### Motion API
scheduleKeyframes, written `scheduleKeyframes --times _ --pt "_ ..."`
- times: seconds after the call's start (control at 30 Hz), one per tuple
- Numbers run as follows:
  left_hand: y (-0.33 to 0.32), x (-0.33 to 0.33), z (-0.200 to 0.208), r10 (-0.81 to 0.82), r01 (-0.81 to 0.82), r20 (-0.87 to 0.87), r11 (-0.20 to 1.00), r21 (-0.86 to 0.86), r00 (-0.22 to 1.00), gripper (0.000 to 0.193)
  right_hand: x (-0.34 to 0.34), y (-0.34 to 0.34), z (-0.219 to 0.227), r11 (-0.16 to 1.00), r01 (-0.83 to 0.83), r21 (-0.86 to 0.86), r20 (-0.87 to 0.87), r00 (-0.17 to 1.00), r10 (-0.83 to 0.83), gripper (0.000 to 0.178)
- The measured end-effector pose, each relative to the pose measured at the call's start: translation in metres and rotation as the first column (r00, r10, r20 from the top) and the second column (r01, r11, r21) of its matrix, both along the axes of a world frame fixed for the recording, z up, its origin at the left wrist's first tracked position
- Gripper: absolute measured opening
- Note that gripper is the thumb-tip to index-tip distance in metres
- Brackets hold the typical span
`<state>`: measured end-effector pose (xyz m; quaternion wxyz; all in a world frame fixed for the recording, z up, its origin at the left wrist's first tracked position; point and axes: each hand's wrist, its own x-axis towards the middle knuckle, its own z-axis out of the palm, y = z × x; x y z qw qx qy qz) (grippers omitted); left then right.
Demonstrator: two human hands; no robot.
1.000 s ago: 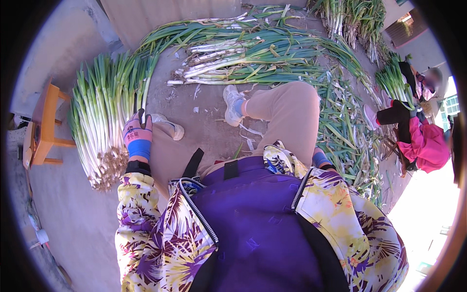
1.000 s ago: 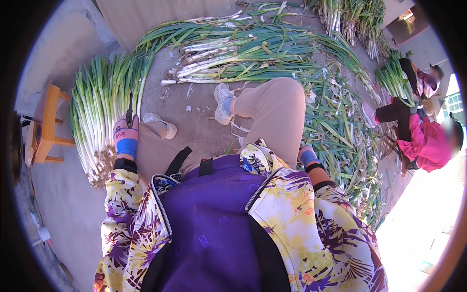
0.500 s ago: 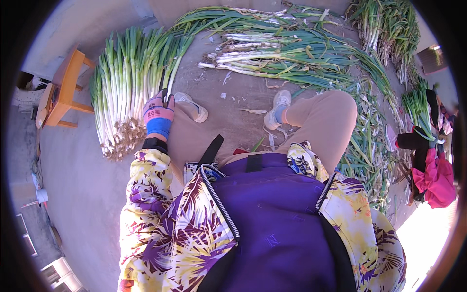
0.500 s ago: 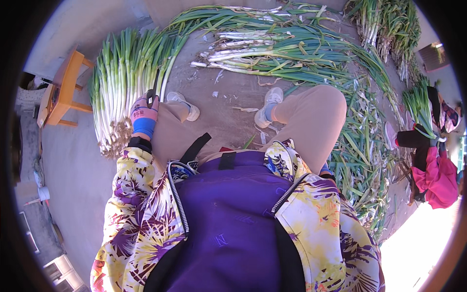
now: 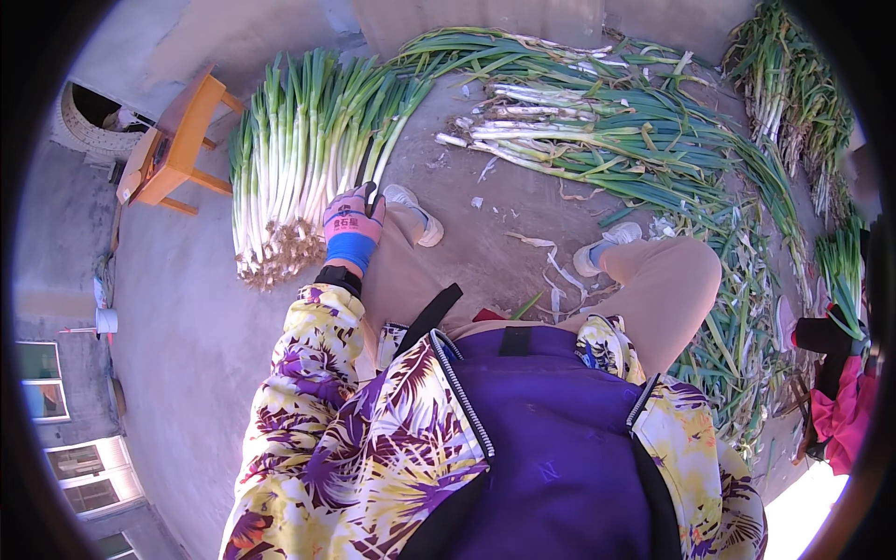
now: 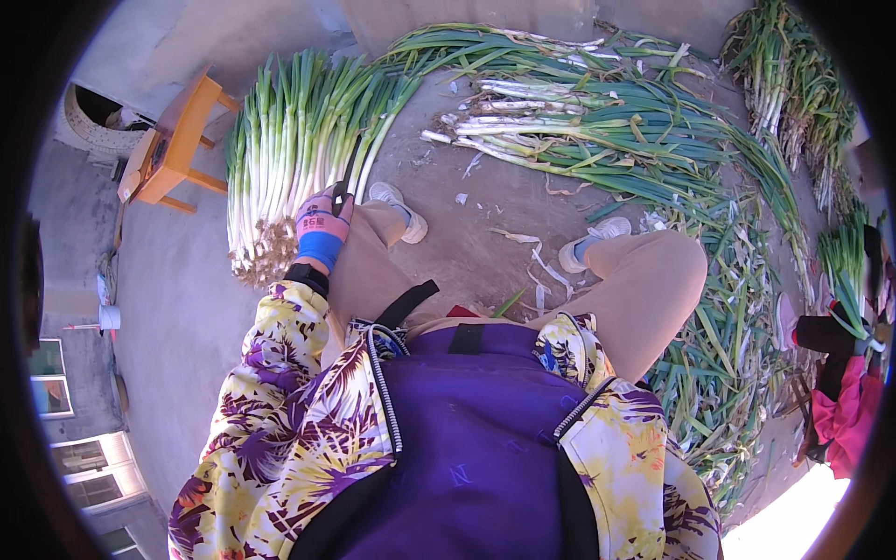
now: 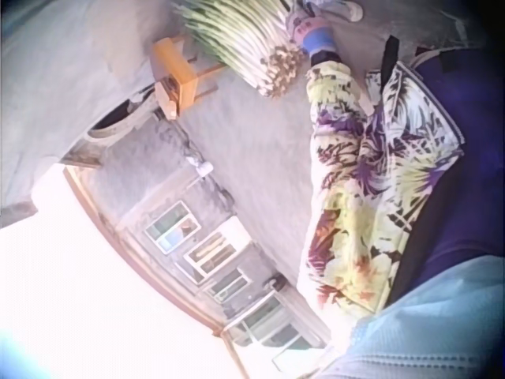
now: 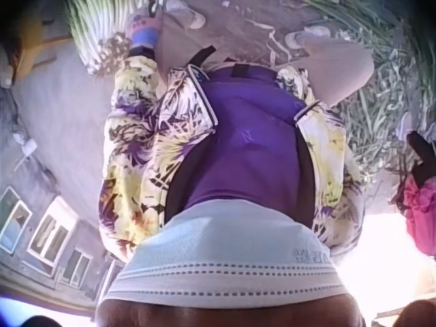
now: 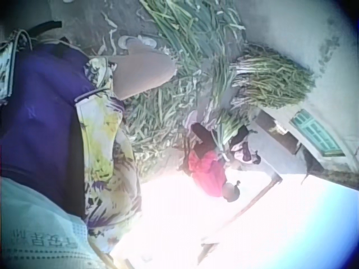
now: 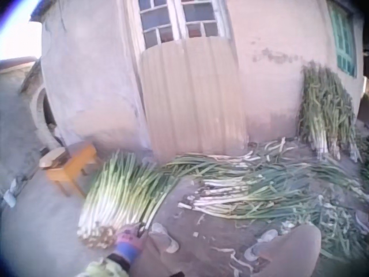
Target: The person sits on the floor and processes green onions by hand. They remove the root ends and peel off the outer layers, then place the cleaned onions into a pile.
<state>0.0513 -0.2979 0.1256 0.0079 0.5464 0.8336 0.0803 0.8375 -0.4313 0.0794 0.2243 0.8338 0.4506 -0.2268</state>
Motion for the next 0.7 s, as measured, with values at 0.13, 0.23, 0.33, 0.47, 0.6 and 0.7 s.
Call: scheduleKeyframes --times 0.13,0.23,0.33,0.47,0.6,0.7 --pt "0.015 0.007 -0.010 -0.116 0.118 -0.041 0.990 0.074 0.992 0.036 0.013 -0.004 0.000 1.000 0.006 0.011 -0.007 1.000 -0.006 0.043" --pt "0.024 0.021 -0.013 -0.215 0.223 -0.069 0.966 0.134 0.974 0.037 0.021 -0.010 0.006 1.000 0.012 0.014 0.001 1.000 -0.012 0.043" --pt "0.031 0.025 -0.016 -0.263 0.265 -0.034 0.952 0.153 0.964 0.038 0.027 -0.023 0.012 0.999 0.025 0.021 -0.002 1.000 -0.025 0.043" --pt "0.034 0.026 -0.016 -0.284 0.289 -0.063 0.952 0.103 0.957 0.039 0.030 -0.032 0.014 0.999 0.027 0.026 -0.006 1.000 -0.027 0.043" --pt "0.032 0.052 0.005 -0.376 0.387 -0.105 0.914 0.118 0.921 0.032 0.037 -0.043 0.017 0.998 0.041 0.041 -0.017 0.999 -0.040 0.043" --pt "0.035 0.063 0.010 -0.428 0.433 -0.063 0.887 0.161 0.901 0.032 0.040 -0.054 0.021 0.998 0.051 0.043 -0.022 0.998 -0.051 0.043"
